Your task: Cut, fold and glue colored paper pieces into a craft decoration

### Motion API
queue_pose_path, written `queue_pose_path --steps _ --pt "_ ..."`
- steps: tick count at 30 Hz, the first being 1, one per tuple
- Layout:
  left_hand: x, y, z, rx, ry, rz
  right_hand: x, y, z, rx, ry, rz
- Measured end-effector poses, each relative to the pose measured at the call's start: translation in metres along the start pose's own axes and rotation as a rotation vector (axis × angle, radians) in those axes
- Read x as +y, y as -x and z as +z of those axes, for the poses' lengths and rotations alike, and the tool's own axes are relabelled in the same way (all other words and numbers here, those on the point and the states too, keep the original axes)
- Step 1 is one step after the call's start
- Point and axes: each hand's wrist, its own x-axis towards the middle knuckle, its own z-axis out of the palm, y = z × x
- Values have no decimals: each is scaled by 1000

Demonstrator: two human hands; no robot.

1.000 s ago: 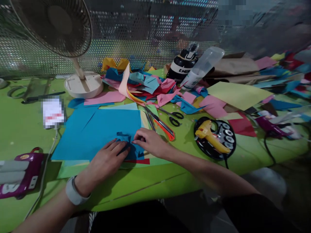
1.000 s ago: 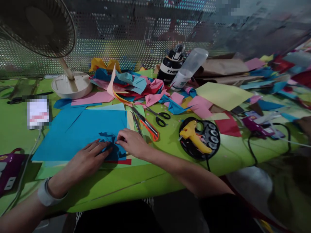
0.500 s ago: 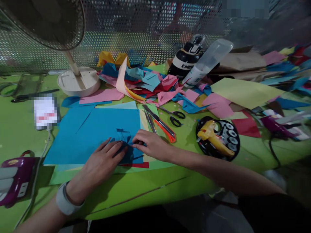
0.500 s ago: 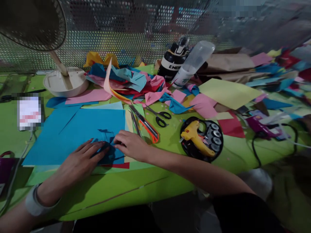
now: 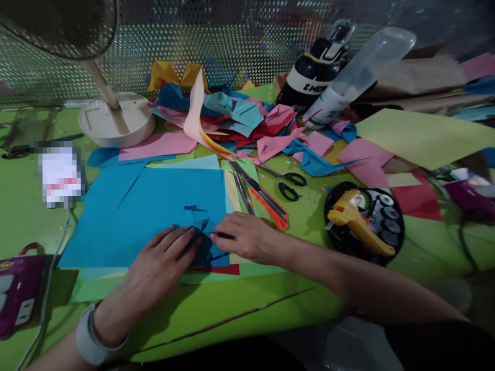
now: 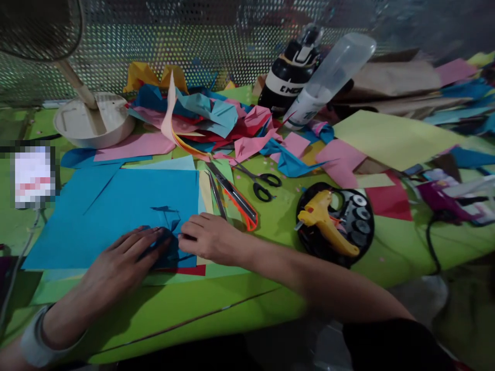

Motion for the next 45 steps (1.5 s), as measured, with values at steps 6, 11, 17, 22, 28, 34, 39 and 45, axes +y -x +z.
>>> queue_pose_path --steps 6,11,17,22,28,34,39,45 --pt "2 -1 6 56 -8 -42 2 -1 -3 -29 20 -28" --pt "5 -6 5 -30 -25 -97 1 1 -5 -47 36 -33" --pt "6 -6 5 -46 -47 -85 -1 3 -1 36 -21 60" --pt "4 -6 8 -60 -29 -99 -1 1 6 57 -94 132" --pt "2 -7 8 -66 20 -108 -1 -1 11 48 -83 142" --pt "-1 -8 8 -83 48 -111 -3 -2 6 18 -5 128" --pt "-3 -8 9 -85 62 -112 -3 -1 3 26 18 74" --pt "-3 -8 8 -78 69 -104 -2 2 3 -16 12 110"
